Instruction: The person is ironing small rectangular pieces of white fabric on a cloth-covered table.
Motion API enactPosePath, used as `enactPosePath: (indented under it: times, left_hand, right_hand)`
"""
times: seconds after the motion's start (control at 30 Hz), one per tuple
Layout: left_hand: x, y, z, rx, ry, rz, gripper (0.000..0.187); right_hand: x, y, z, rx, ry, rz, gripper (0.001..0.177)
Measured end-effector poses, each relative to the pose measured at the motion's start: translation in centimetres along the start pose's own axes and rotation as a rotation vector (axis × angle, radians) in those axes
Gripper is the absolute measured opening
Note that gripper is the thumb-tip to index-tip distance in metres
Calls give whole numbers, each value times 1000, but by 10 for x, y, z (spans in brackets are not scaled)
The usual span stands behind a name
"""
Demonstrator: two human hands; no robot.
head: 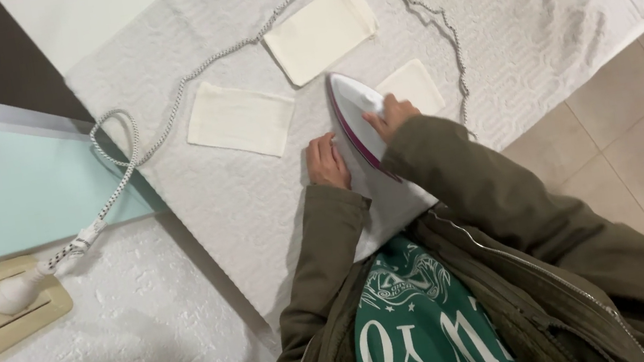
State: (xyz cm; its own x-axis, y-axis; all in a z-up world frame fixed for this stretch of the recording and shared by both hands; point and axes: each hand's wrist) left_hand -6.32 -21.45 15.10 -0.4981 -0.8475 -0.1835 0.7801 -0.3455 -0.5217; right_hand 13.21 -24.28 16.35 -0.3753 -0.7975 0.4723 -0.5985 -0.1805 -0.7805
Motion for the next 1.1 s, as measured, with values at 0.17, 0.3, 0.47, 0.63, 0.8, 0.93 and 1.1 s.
enactPosePath:
  times: [0.17,0.3,0.47,0.63,0.8,0.93,1.1]
  left_hand:
    - [-3,-1,-6,-39,11,21,24]
    - [2,-1,-1,-36,19,10,27]
    - [-2,-1,-3,-19,0,11,27]
    - [2,-1,5,-41,11,13,29]
    - [-2,5,-10,-56,47,27,30]
    - [3,-2,3,-72,23,21,34]
    - [-6,-5,2,-102,-27,-87,42]
  right_hand:
    - [6,4,11,-40,26,-56,54]
    - [1,-10,-8,-46,51,-68,55]
    - [6,-1,1,2,53,-17,55]
    - [7,-17,-16,-42,64,-49,55]
    - [0,10,18,14,17,-6,57]
    - [2,-12,-14,-39,67,-33,57]
    - [-8,15,22,57,36,23,58]
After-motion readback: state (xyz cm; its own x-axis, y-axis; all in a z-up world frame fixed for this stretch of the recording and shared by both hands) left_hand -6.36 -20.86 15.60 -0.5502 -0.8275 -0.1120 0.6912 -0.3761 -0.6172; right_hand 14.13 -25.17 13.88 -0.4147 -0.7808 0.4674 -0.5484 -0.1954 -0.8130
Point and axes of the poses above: each hand's wrist, its own x-axis away from the middle knuckle, its own y-axis out of the palm, z = x × y, and after that the axes turned 10 degrees about -z, right-handed
